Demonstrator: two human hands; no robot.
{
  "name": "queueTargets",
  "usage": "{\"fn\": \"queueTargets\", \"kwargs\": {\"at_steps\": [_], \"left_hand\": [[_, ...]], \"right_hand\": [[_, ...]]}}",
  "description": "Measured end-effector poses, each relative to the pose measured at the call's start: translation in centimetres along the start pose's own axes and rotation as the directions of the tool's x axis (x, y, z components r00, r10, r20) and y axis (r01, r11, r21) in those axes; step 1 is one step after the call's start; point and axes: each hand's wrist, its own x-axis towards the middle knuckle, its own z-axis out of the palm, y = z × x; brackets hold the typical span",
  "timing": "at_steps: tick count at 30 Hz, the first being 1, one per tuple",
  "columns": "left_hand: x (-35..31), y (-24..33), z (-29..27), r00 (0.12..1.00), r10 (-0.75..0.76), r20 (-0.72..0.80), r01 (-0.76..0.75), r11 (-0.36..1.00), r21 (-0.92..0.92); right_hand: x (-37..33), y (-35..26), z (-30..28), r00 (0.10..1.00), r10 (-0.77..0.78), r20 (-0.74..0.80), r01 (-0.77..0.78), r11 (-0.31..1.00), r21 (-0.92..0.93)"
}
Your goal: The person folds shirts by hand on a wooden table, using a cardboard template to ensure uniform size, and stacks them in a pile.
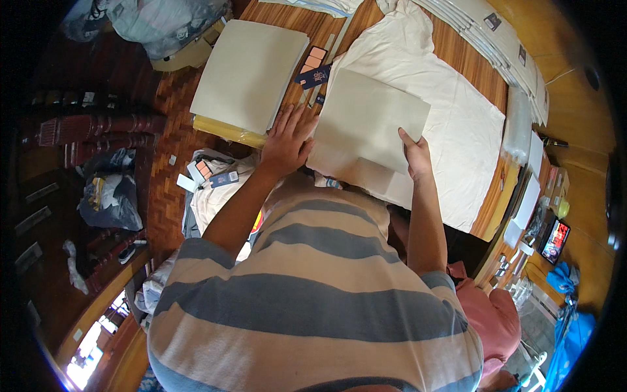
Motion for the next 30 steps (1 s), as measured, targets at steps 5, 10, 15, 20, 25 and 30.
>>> {"fn": "queueTargets", "kwargs": {"at_steps": [5, 10, 15, 20, 25, 30], "left_hand": [[0.1, -0.1, -0.4, 0.997, 0.069, 0.042, -0.073, 0.993, 0.096], [0.0, -0.3, 0.0, 0.999, 0.034, 0.036, -0.036, 0.997, 0.065], [0.0, -0.2, 0.1, 1.0, 0.025, 0.012, -0.026, 0.999, 0.043], [-0.1, -0.3, 0.5, 0.999, 0.028, -0.021, -0.027, 0.999, 0.04], [0.3, 0.0, 0.1, 1.0, 0.001, 0.024, -0.002, 0.999, 0.048], [0.4, 0.1, 0.2, 1.0, 0.005, 0.02, -0.006, 0.998, 0.061]], "right_hand": [[0.3, -0.1, 0.5, 0.998, 0.028, 0.05, -0.028, 1.0, 0.004], [1.0, 0.8, 0.8, 0.999, -0.033, -0.001, 0.033, 0.998, -0.06], [1.2, 0.4, 0.9, 0.997, -0.058, -0.042, 0.05, 0.985, -0.164], [-0.5, -3.4, 0.6, 0.986, -0.105, -0.132, -0.013, 0.733, -0.68], [-0.4, -4.1, -0.4, 0.998, -0.007, -0.068, -0.052, 0.575, -0.817], [-0.2, -4.0, 0.1, 0.969, -0.245, -0.021, 0.036, 0.227, -0.973]]}}
